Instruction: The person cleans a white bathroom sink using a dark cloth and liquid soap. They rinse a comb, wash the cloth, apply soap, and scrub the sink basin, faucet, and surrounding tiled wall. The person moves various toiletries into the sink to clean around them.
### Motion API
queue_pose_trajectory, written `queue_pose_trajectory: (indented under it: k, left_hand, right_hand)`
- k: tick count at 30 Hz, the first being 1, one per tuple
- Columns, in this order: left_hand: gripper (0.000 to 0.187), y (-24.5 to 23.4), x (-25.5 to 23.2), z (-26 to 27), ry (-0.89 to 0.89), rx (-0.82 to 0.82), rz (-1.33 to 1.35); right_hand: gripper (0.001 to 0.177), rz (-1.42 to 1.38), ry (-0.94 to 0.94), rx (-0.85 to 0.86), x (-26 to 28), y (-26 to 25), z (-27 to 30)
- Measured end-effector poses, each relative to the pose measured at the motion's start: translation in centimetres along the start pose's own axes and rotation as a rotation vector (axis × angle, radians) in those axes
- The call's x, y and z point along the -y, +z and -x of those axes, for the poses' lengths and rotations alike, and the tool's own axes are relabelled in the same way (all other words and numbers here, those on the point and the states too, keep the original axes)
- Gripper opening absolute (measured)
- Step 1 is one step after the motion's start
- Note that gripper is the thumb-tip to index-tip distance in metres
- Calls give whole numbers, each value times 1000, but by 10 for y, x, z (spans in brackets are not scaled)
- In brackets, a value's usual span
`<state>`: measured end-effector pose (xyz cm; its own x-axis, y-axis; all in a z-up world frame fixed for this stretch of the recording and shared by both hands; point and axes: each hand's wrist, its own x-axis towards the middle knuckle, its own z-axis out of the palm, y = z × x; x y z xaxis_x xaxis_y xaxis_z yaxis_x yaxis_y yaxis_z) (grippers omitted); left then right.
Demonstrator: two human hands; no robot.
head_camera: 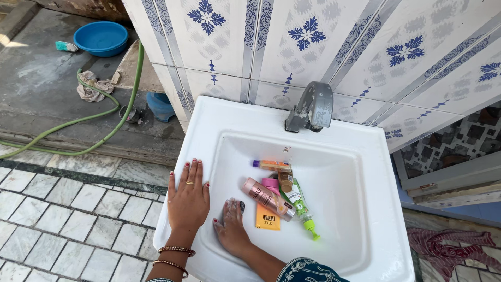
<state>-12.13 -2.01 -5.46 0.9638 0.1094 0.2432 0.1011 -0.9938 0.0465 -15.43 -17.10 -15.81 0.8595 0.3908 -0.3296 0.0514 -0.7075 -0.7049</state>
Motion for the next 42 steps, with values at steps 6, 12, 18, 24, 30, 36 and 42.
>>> queue_pose_trajectory:
  k: [6,12,18,24,30,36,42]
  left_hand:
    - [61,-1,0,3,26,-1,-20]
    - [64,1,2,3,50,34,-91]
    - [64,1,4,6,85,61,-124]
    - [65,3,7,8,132,69,-136]
    - [68,-1,9,5,171,123,-141]
    - [65,-2,11,11,241,142,-151]
    - [52,-8,8,16,271,166,-123]
  right_hand:
    - [55,-53,-277,187,1,-32,104]
    - [47,727,407,156,-76,-168,187]
    - [42,509,393,-121,-5,-91,169]
    - [49,330,-81,-361,101,15,115]
    - [41,516,49,-296,-9,-69,217]
    - [34,631,174,-609,-95,-155,262]
    - [36,361,52,-371,46,-29,173]
